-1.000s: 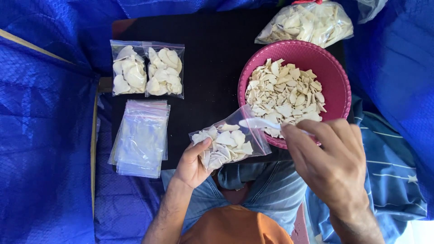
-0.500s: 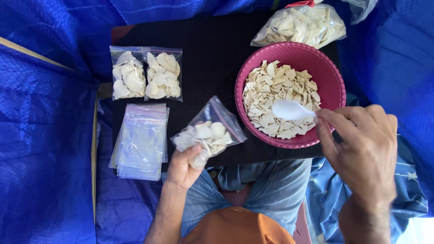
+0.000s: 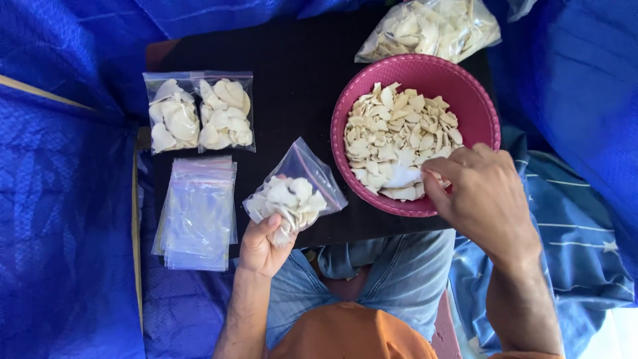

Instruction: Scooping dried food pieces from a bowl into small plastic bags and sealing them.

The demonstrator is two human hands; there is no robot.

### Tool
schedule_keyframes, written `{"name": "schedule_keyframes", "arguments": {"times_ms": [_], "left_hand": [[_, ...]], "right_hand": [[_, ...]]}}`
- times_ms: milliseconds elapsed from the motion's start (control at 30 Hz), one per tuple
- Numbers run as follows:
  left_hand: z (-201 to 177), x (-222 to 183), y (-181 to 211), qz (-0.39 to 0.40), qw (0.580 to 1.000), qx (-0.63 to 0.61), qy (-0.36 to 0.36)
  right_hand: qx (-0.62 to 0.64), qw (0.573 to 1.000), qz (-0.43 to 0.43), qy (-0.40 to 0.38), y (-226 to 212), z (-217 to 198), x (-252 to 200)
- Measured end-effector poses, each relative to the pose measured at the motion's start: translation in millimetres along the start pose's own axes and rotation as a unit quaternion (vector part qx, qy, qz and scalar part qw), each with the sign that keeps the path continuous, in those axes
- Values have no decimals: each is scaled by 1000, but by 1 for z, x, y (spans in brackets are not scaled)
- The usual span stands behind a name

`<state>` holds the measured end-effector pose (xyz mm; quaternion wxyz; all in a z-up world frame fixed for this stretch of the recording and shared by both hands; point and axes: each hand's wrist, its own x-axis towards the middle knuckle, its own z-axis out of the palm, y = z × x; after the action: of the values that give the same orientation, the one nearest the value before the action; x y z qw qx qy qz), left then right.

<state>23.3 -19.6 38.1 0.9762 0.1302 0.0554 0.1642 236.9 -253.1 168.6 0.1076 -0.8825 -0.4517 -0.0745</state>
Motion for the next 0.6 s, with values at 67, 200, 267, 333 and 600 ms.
{"name": "schedule_keyframes", "arguments": {"times_ms": [67, 200, 267, 333, 600], "left_hand": [[-3, 0, 0, -8, 1000, 2, -10], [-8, 6, -2, -14, 1000, -6, -13], [-3, 7, -3, -10, 1000, -5, -13], [-3, 8, -3, -5, 1000, -2, -15], [-12, 4, -3, -15, 1000, 18, -3]], "right_hand": [[25, 999, 1, 20, 5, 1, 0], [-3, 996, 4, 87, 19, -6, -3], [-90, 991, 23, 98, 24, -8, -8], [-176, 978, 40, 109, 28, -4, -10], [-126, 988, 19, 93, 40, 16, -13]]}}
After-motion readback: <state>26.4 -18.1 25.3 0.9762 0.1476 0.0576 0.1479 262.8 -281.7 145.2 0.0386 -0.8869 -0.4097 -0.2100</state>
